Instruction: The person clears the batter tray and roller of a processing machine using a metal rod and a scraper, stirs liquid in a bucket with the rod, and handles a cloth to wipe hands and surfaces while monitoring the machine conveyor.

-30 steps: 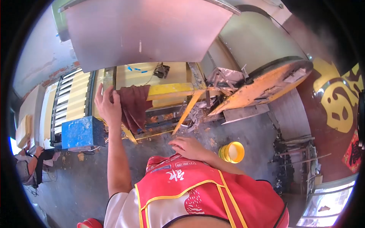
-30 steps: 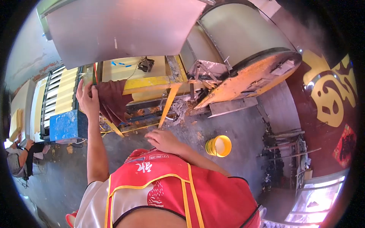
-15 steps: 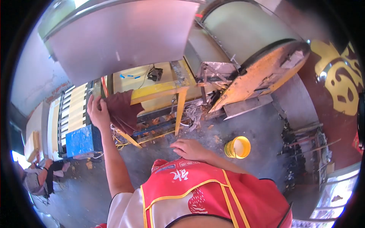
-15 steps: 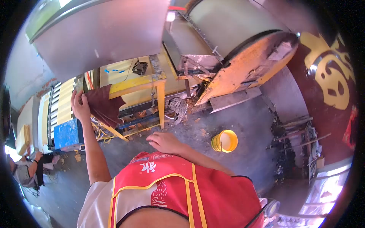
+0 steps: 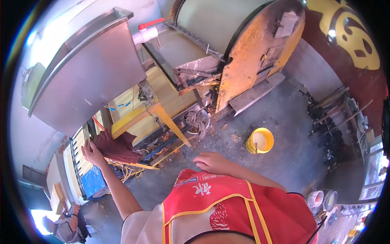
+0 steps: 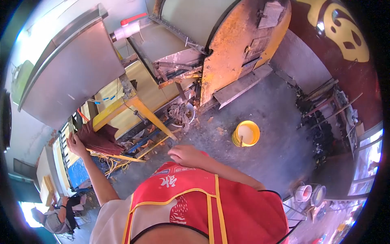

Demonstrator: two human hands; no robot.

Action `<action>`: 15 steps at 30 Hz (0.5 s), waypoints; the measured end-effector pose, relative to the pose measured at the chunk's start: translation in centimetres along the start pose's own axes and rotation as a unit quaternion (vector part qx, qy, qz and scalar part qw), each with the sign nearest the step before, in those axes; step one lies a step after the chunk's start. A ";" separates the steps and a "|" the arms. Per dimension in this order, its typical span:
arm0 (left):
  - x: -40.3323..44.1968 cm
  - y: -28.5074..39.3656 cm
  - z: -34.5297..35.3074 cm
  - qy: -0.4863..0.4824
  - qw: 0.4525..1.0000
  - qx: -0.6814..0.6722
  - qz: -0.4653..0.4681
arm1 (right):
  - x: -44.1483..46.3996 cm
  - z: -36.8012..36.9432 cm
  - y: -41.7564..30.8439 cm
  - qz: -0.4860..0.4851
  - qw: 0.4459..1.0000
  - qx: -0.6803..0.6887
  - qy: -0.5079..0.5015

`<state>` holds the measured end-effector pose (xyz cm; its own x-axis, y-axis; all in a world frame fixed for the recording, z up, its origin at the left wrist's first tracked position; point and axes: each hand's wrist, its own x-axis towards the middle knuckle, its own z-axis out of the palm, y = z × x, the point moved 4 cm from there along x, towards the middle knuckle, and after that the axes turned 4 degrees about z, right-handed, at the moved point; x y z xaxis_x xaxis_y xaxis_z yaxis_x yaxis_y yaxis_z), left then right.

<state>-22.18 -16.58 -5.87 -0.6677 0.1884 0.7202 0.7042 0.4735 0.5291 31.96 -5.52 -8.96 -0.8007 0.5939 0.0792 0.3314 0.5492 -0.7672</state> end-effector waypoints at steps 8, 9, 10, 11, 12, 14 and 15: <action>-0.3 1.4 -0.2 -0.005 0.998 -0.023 -0.051 | -4.1 -3.2 2.6 0.032 0.999 0.011 0.029; -0.4 1.3 -0.1 -0.004 0.999 -0.021 -0.050 | -4.4 -3.4 2.9 0.036 0.999 0.009 0.031; -0.4 1.4 0.1 0.004 0.998 -0.042 -0.046 | -4.6 -3.6 3.0 0.034 0.999 0.010 0.030; -0.5 1.3 0.1 0.013 0.997 -0.063 -0.042 | -4.8 -3.8 3.2 0.037 0.999 0.006 0.029; -0.5 1.1 0.2 0.015 0.997 -0.061 -0.043 | -4.8 -3.9 3.3 0.040 0.999 0.001 0.027; -0.8 1.9 0.0 0.016 0.996 -0.059 -0.059 | -4.9 -3.8 3.4 0.049 0.998 -0.008 0.023; -0.9 2.2 -0.1 0.016 0.996 -0.061 -0.062 | -4.9 -3.7 3.5 0.060 0.998 -0.016 0.021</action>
<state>-19.98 -15.81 -5.27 -0.7441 0.1063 0.6595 0.6426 0.3838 0.6632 38.93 -4.31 -9.65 -0.7335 0.6795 0.0149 0.4400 0.4915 -0.7515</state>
